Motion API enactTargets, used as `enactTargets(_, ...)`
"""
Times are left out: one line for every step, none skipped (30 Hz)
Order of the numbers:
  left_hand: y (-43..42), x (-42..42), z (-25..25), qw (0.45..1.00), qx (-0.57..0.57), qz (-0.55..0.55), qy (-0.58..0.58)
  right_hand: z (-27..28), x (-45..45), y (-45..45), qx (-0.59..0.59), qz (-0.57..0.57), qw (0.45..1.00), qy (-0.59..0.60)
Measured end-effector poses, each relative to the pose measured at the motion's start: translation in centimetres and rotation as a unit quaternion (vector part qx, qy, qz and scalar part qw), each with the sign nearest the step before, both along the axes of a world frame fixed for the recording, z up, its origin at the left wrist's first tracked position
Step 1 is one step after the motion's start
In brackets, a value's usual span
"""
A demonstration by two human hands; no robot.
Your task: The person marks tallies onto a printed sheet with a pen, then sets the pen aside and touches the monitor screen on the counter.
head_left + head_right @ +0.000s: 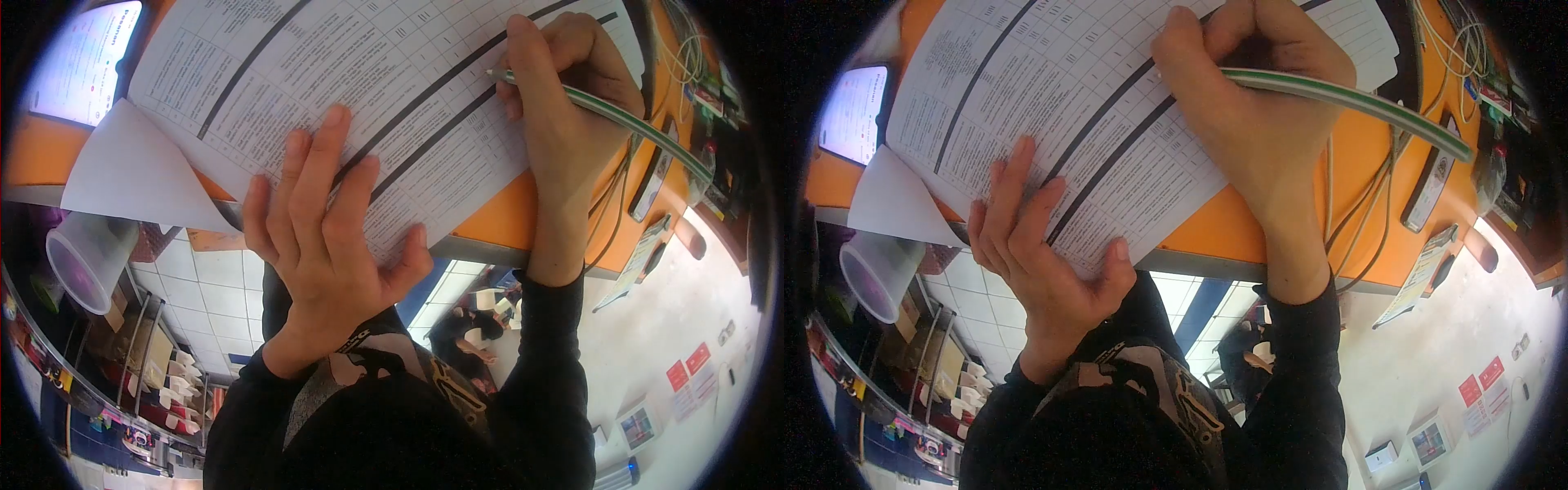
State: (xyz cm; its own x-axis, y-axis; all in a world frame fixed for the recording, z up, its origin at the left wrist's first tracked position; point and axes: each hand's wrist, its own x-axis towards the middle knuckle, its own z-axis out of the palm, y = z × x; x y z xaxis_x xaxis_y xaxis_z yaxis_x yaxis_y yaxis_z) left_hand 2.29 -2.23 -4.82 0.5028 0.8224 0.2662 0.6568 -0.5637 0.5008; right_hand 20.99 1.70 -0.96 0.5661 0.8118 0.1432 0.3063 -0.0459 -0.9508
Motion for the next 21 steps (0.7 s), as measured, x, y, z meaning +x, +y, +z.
enactTargets(0.1,0.0,0.0,1.0,0.0,0.0,0.0,-0.2,0.2,0.0,0.002,-0.001,1.0,-0.009)
enactTargets(0.2,0.0,0.1,1.0,0.001,0.001,0.005,-0.5,0.3,0.0,0.003,-0.001,1.0,-0.017)
enactTargets(0.2,0.1,0.2,1.0,0.002,0.001,0.011,-0.6,0.4,0.1,0.012,0.003,1.0,-0.026)
enactTargets(0.3,0.1,0.2,1.0,0.002,0.001,0.011,-0.4,0.3,0.1,0.016,0.004,0.999,-0.031)
enactTargets(0.3,0.2,0.3,1.0,0.004,0.004,0.011,-0.3,0.3,0.2,0.021,0.006,0.999,-0.035)
enactTargets(0.4,0.3,0.3,1.0,0.005,0.007,0.011,0.3,0.0,0.3,0.015,0.004,1.0,-0.019)
enactTargets(0.4,0.3,0.2,1.0,0.005,0.007,0.01,0.3,0.0,0.4,0.012,0.004,1.0,-0.011)
enactTargets(0.4,0.3,0.2,1.0,0.006,0.007,0.01,0.3,-0.1,0.4,0.01,0.003,1.0,-0.004)
enactTargets(0.4,0.2,0.2,1.0,0.006,0.008,0.01,-0.1,0.0,0.3,0.01,-0.008,1.0,-0.016)
enactTargets(0.3,0.3,0.1,1.0,0.006,0.008,0.011,-0.3,0.0,0.3,0.01,-0.013,1.0,-0.022)
enactTargets(0.4,0.3,0.0,1.0,0.006,0.01,0.002,-0.4,0.0,0.2,0.01,-0.018,0.999,-0.028)
enactTargets(0.4,0.3,-0.1,1.0,0.006,0.011,-0.007,-0.1,-0.1,0.3,0.008,-0.015,0.998,-0.052)
enactTargets(0.4,0.4,-0.1,1.0,0.006,0.011,-0.007,-0.2,0.1,0.3,0.007,-0.013,0.998,-0.065)
enactTargets(0.4,0.3,-0.1,1.0,0.006,0.012,-0.011,-0.3,0.3,0.3,0.006,-0.012,0.997,-0.077)
enactTargets(0.4,0.3,-0.1,1.0,0.006,0.013,-0.015,-0.9,1.3,0.2,0.061,0.055,0.99,-0.116)
enactTargets(0.4,0.3,-0.1,1.0,0.006,0.013,-0.014,-1.3,1.9,0.1,0.114,0.122,0.974,-0.154)
enactTargets(0.4,0.2,-0.1,1.0,0.006,0.013,-0.009,-1.6,2.2,-0.3,0.114,0.122,0.974,-0.153)
enactTargets(0.4,0.2,0.0,1.0,0.004,0.013,-0.005,-1.7,2.2,-0.5,0.102,0.138,0.973,-0.156)
enactTargets(0.4,0.1,0.0,1.0,0.004,0.013,-0.005,-1.7,2.3,-0.7,0.09,0.154,0.971,-0.16)
enactTargets(0.4,-0.1,0.0,1.0,0.007,0.009,0.003,-1.6,2.4,-0.9,0.089,0.153,0.971,-0.161)
enactTargets(0.4,0.1,0.0,1.0,0.011,0.006,0.01,-1.6,2.7,-1.1,0.075,0.147,0.973,-0.159)
